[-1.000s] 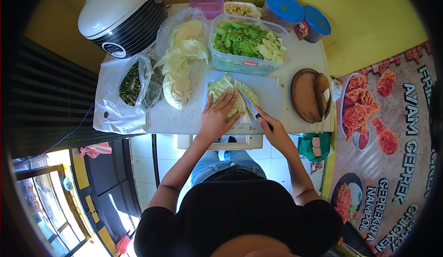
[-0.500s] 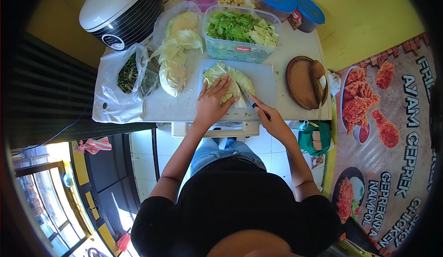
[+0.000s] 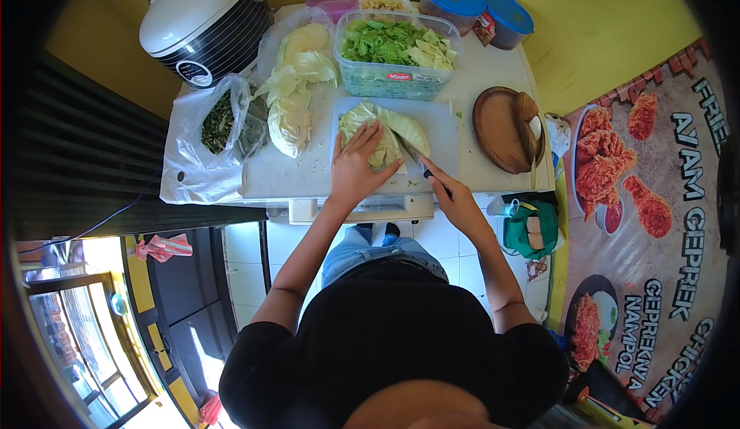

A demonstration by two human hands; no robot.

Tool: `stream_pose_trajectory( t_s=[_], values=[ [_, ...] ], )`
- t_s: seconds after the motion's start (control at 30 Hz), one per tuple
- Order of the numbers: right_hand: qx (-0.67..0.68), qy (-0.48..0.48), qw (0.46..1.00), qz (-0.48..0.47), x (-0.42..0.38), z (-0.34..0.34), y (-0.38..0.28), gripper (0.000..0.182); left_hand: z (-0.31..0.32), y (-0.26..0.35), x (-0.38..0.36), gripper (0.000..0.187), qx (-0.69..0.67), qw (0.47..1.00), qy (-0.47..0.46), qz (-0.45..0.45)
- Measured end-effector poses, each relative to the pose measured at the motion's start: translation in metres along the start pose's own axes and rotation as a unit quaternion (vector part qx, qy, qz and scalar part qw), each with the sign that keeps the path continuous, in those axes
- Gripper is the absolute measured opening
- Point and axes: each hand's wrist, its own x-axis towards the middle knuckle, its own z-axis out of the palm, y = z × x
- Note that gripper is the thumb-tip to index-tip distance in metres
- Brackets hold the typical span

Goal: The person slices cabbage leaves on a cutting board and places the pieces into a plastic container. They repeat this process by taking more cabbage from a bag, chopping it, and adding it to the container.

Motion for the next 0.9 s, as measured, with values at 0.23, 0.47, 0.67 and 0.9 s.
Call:
stream_pose_trajectory(
  t_s=[0.23,0.47,0.67,0.9],
  values=[
    [-0.008,0.016,1.0,0.025,-0.008,-0.019,-0.003,0.041,0.004,0.007,0.0,0.07,0.001,1.0,0.006,-0.02],
    [0.037,-0.027,0.996,0.07,-0.003,-0.014,-0.022,0.04,-0.006,-0.004,-0.002,0.071,0.025,0.999,-0.039,0.018],
    [0.007,0.029,0.998,-0.059,0.031,0.018,0.0,0.042,-0.005,-0.011,-0.004,0.07,0.024,0.997,-0.031,0.063],
    [-0.011,0.017,0.999,-0.043,0.038,0.023,0.005,0.044,-0.003,-0.011,-0.005,0.068,0.012,0.998,-0.017,0.066]
  ],
)
